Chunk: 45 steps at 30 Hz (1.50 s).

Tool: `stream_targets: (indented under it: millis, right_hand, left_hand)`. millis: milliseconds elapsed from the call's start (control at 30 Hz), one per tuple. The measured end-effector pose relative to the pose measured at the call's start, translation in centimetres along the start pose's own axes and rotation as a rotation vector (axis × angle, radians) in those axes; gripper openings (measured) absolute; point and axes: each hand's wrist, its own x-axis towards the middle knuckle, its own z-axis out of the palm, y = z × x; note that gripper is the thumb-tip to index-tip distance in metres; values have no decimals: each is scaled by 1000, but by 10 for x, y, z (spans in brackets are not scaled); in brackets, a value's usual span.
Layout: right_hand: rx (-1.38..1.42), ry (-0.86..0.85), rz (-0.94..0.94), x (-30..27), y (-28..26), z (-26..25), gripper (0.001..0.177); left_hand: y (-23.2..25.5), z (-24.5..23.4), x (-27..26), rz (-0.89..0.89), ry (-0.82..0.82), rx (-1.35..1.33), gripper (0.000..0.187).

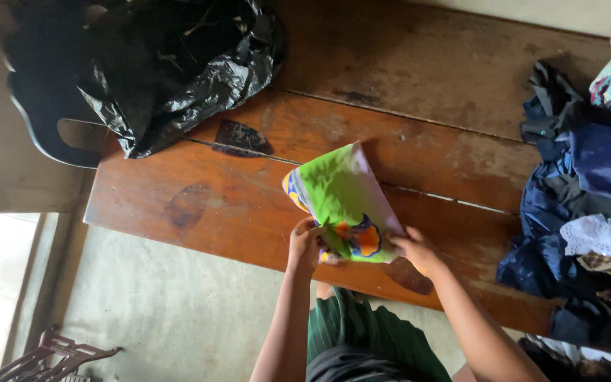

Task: The person folds several pieces of fabric, including a patterned item, a black cloth, a blue cloth, and a brown patterned cloth, one at a time on a wooden surface and places them into a shelf.

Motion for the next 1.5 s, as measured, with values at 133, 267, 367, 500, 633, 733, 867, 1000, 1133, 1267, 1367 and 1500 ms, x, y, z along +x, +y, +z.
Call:
stream_targets:
  millis: [133, 267, 367, 500, 633, 733, 867, 1000, 1133, 1267, 1367, 1500]
  right_hand:
    - [-621, 149, -367, 25, 12, -3, 42]
    - [-466, 452, -749, 61, 25, 14, 54]
    - [-985, 576, -710, 72, 19, 16, 57]
    - [-985, 315, -597, 94, 22, 19, 48]
    - [-537, 269, -341, 80, 35, 10, 70]
    - [-312, 233, -284, 48, 23, 11, 72]
    - [65, 130, -97, -22, -27, 25, 68]
    - [156, 36, -140, -83, -66, 24, 56]
    - [528, -66, -284, -104, -73, 3, 43]
    - [605, 56, -594, -149, -85, -32, 44]
    - [722, 143, -696, -195, -93, -55, 58]
    - [783, 292, -823, -248, -66, -109, 52]
  left_hand:
    - [-3, 10, -15, 529, 686, 1186, 28]
    - [-9, 42, -23, 565, 652, 1103, 29]
    - [-16, 68, -17, 438, 592, 916, 39]
    - [-37, 61, 14, 233, 314, 924, 44]
    - [-41, 36, 18, 141, 2, 546, 32]
    - [-21, 46, 3, -19, -71, 168, 37]
    - [11, 81, -21, -317, -59, 150, 41]
    - [25, 120, -36, -424, -355, 136, 45]
    - [28, 178, -33, -394, -475, 322, 46]
    - [12, 248, -36, -433, -617, 405, 48]
    - [-16, 289, -44, -463, -802, 476, 43]
    - [-78, 337, -70, -458, -956, 703, 46]
